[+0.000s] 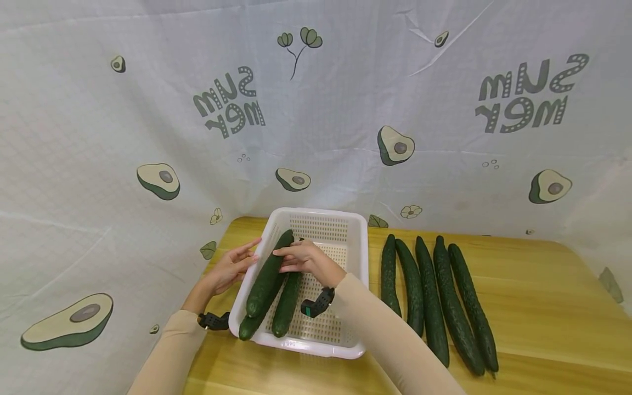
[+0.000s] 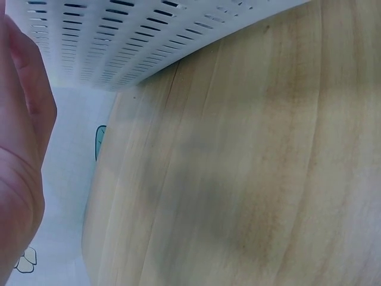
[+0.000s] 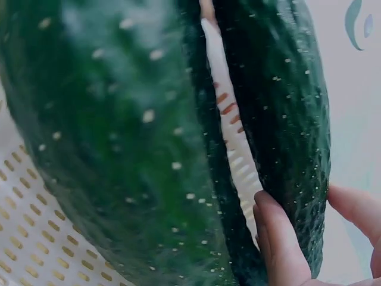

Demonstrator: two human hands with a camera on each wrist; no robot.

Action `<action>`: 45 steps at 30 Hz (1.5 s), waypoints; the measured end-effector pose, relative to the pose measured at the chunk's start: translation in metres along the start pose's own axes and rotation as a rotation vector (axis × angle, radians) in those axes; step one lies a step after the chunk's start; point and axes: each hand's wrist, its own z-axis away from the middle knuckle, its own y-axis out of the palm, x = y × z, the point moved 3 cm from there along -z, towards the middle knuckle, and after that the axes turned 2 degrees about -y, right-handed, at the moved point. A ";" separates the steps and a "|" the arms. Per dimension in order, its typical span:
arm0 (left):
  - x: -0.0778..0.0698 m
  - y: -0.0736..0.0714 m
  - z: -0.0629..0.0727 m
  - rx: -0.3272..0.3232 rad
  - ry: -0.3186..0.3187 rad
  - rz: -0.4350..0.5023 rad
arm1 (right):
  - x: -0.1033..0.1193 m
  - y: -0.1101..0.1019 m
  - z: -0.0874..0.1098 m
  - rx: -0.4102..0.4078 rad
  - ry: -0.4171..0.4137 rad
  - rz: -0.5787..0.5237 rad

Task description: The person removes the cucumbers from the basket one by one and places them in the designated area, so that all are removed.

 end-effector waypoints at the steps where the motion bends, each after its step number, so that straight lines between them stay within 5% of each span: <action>1: 0.000 0.000 0.000 0.002 0.000 0.001 | 0.000 -0.001 0.001 -0.002 0.001 0.002; 25: 0.003 0.003 0.001 -0.010 -0.002 -0.004 | 0.021 -0.005 0.024 0.054 -0.070 -0.078; 45: -0.002 0.003 0.003 -0.020 0.004 0.004 | 0.060 -0.049 0.057 0.084 -0.183 -0.057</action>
